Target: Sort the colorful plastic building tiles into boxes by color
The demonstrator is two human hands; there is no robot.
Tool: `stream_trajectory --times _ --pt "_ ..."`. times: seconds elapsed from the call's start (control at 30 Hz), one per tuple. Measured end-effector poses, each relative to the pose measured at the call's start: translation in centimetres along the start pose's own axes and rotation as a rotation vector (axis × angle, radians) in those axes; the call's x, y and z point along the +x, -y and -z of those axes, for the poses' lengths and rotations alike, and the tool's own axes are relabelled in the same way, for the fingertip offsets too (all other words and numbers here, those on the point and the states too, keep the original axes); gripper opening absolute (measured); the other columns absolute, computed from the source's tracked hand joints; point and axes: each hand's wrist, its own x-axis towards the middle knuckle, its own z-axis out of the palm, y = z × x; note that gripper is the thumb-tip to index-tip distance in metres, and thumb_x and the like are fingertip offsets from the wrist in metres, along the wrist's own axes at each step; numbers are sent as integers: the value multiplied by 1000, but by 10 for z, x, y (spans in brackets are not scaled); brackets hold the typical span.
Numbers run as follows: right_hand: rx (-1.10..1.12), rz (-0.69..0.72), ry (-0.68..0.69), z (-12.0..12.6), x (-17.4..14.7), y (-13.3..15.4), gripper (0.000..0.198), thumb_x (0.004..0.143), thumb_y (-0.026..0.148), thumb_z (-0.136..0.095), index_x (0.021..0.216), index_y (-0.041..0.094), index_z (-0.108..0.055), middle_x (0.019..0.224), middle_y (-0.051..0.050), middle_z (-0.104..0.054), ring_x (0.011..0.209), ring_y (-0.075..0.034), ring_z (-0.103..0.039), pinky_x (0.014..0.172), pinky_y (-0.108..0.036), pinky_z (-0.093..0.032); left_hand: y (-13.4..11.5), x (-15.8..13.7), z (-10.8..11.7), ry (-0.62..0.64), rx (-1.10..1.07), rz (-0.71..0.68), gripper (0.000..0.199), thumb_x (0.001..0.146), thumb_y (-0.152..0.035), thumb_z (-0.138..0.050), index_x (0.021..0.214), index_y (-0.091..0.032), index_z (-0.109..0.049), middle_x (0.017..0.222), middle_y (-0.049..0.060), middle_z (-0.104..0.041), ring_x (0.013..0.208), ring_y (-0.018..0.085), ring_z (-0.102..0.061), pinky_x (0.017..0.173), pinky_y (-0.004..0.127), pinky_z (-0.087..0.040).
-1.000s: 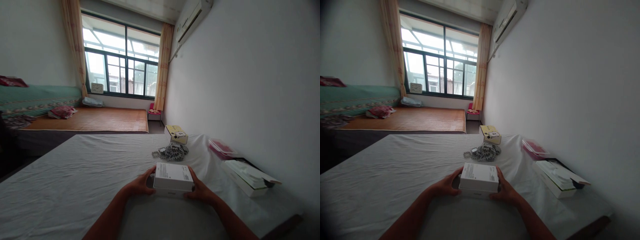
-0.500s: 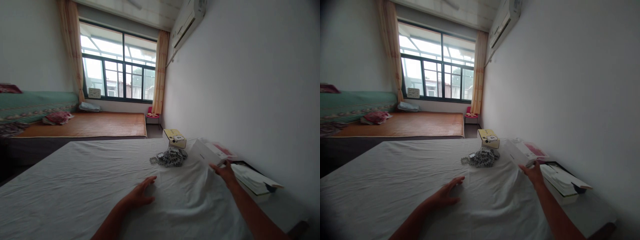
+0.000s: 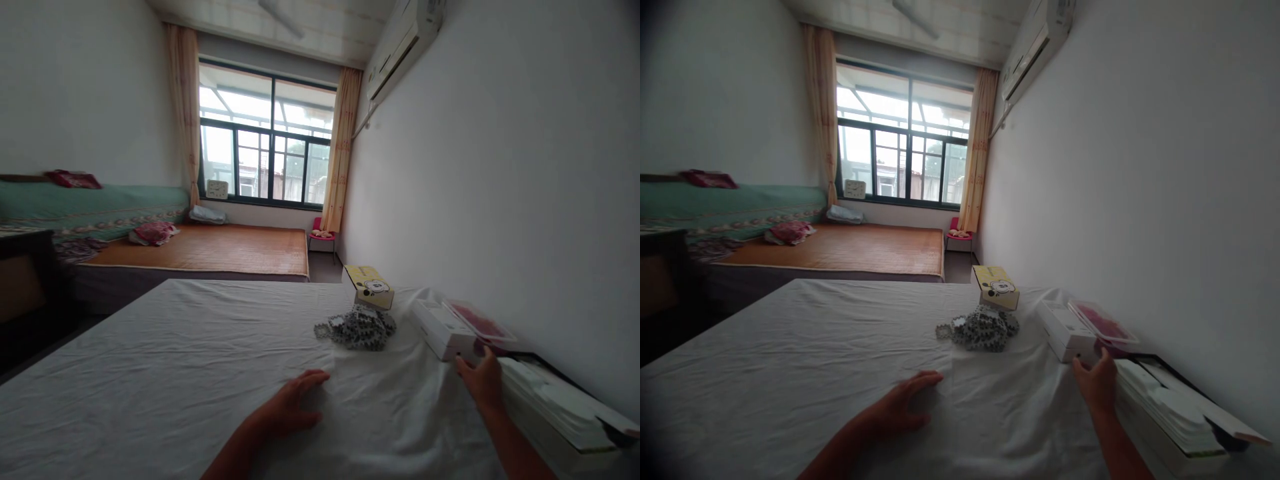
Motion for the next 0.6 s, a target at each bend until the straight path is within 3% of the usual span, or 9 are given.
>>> stream_trajectory --times 0.07,0.17,0.23,0.33,0.43,0.6 --pt "77 67 27 5 -9 11 66 77 45 -45 133 13 -34 124 -21 -49 97 -33 -58 84 -47 -47 2 1 -2 -4 8 -19 71 68 -21 -67 135 -29 -44 142 3 -43 130 26 -39 110 38 -29" --pt "186 253 216 -2 -14 43 55 83 43 -41 132 21 -35 129 -14 -47 91 -25 -59 75 -38 -52 3 1 -4 -2 27 -42 68 68 -20 -67 133 -30 -47 140 2 -45 128 26 -41 110 38 -30" --pt "172 405 286 -21 -7 67 51 85 41 -41 132 23 -36 129 -12 -47 101 -24 -56 82 -39 -50 2 1 -4 0 34 -39 66 68 -21 -67 131 -31 -49 139 2 -47 127 26 -42 109 37 -31" --pt "39 593 237 -64 21 94 48 84 36 -42 130 20 -40 130 -13 -48 120 -28 -44 100 -46 -38 -2 -1 -4 -11 30 -40 65 67 -19 -66 129 -30 -51 137 2 -49 124 26 -44 107 37 -34" --pt "-117 588 200 -112 55 105 51 81 32 -48 130 20 -41 135 -13 -43 125 -30 -39 98 -45 -39 -4 -2 -3 -25 39 -48 66 65 -16 -65 128 -28 -52 135 3 -51 122 26 -46 106 38 -35" --pt "-319 512 380 -174 91 102 70 69 34 -64 135 30 -39 145 -9 -32 116 -33 -44 82 -44 -45 -7 -2 -2 -21 50 -41 64 66 -18 -66 127 -30 -52 132 2 -53 119 24 -49 105 35 -36"
